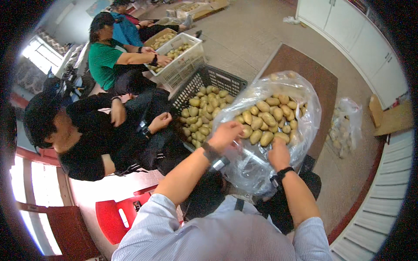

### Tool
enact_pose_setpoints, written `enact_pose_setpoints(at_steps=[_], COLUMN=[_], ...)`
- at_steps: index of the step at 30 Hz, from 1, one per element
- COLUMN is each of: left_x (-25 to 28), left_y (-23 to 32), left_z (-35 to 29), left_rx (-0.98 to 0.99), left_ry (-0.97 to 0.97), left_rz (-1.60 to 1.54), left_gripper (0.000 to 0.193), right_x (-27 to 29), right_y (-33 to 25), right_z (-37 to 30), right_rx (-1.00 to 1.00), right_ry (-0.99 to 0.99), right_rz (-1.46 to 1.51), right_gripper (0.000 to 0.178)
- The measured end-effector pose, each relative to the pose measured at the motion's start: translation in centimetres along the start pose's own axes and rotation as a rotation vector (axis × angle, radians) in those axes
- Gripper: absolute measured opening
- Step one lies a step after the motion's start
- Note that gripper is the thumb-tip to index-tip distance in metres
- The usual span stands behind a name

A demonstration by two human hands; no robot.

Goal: The person sorts potatoes by hand, picking them from a black plastic crate and placing them into a plastic bag on a table. The person also handles a smartphone and a small slip of paper while continuing to move potatoes into the bag.

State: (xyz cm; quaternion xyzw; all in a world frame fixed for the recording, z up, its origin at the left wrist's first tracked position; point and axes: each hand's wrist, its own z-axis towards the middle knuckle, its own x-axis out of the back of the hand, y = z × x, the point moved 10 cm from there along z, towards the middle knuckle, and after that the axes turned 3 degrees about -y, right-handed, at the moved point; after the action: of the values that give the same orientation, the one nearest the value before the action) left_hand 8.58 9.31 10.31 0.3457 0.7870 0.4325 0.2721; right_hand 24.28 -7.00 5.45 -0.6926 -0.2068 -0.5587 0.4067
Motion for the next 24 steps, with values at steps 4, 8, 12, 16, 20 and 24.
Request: enact_pose_setpoints(at_steps=[4, 8, 12, 16, 20, 24], left_x=[-0.3, -0.6, -2.4, -5.1, -3.6, -1.1], left_y=[-1.2, -1.6, -2.5, -2.9, -2.0, -0.4], left_z=[0.5, 0.0, -0.2, 0.2, 0.8, 1.4], left_rx=[0.004, 0.037, 0.121, 0.169, 0.110, 0.067], left_ry=[-0.056, -0.022, -0.155, -0.429, -0.390, -0.293], left_rz=[0.113, 0.130, -0.026, -0.291, -0.207, -0.330], left_gripper=[0.028, 0.032, 0.039, 0.036, 0.028, 0.032], right_x=[3.9, 2.4, 2.9, 5.9, 5.7, 4.9], right_y=[-1.6, -2.3, -7.4, -10.7, -10.3, -7.6], right_z=[-0.2, 0.8, 0.6, -0.4, -0.6, -1.5], right_rx=[0.088, -0.004, 0.065, 0.139, 0.221, 0.160], right_ry=[0.191, 0.051, -0.090, -0.048, 0.082, 0.102], right_rz=[0.349, 0.657, 1.052, 0.952, 0.849, 0.762], right_gripper=[0.036, 0.042, 0.047, 0.046, 0.040, 0.038])
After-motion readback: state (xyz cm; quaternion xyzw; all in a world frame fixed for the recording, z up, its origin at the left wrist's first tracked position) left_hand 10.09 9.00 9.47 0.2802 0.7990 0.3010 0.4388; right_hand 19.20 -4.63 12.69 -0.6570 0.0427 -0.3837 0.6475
